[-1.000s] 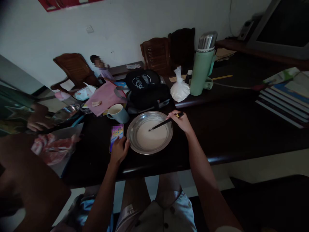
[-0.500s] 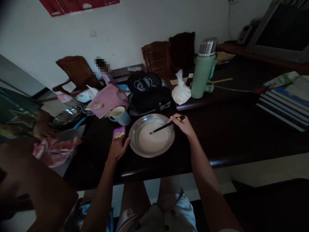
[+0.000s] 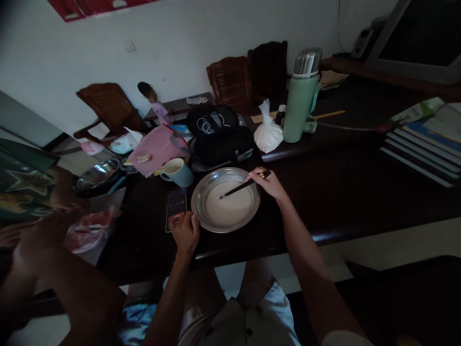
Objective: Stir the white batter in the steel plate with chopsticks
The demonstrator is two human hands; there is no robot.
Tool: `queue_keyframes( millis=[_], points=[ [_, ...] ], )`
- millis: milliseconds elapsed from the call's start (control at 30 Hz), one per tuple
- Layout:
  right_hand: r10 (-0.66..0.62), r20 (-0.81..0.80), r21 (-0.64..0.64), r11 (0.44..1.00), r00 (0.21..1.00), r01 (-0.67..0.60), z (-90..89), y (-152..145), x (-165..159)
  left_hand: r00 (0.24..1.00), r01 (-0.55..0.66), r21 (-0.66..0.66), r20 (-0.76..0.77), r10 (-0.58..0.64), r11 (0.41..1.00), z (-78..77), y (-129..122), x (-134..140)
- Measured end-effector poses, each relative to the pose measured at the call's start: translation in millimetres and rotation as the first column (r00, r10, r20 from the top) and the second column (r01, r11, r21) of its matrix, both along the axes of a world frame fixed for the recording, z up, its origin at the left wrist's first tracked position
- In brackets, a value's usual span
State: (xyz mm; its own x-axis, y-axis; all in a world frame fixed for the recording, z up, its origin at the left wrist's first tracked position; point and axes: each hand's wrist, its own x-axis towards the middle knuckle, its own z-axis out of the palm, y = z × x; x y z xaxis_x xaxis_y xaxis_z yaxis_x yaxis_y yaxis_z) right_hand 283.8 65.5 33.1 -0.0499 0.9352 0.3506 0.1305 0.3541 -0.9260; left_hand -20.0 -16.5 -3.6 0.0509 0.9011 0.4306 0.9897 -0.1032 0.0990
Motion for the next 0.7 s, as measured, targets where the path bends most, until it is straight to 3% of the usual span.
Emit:
queue_keyframes(
  millis=[133,333,533,700],
  points=[
    [-0.156,-0.093,-0.019,0.988,0.983,0.155,3.1,0,8,1.0,0.017,0.005,0.022,-0.017,1.0,-0.5,1,-1],
    [0.04,-0.038,-0.083,0.996,0.998,-0.043,3.5,-3,1,0.998,0.009,-0.06,0.07,-0.005,0.998,2.4,-2,3],
    [-0.133,-0.091,-0.063,0.99,0.987,0.128,1.4,0,8,0.996,-0.032,-0.07,0.079,0.037,0.997,5.9,-11,5],
    [-0.002,-0.044,-0.086,0.996,0.999,-0.002,1.2,-3,5,0.996,0.023,-0.107,0.085,-0.014,0.994,4.1,-6,1]
  ],
)
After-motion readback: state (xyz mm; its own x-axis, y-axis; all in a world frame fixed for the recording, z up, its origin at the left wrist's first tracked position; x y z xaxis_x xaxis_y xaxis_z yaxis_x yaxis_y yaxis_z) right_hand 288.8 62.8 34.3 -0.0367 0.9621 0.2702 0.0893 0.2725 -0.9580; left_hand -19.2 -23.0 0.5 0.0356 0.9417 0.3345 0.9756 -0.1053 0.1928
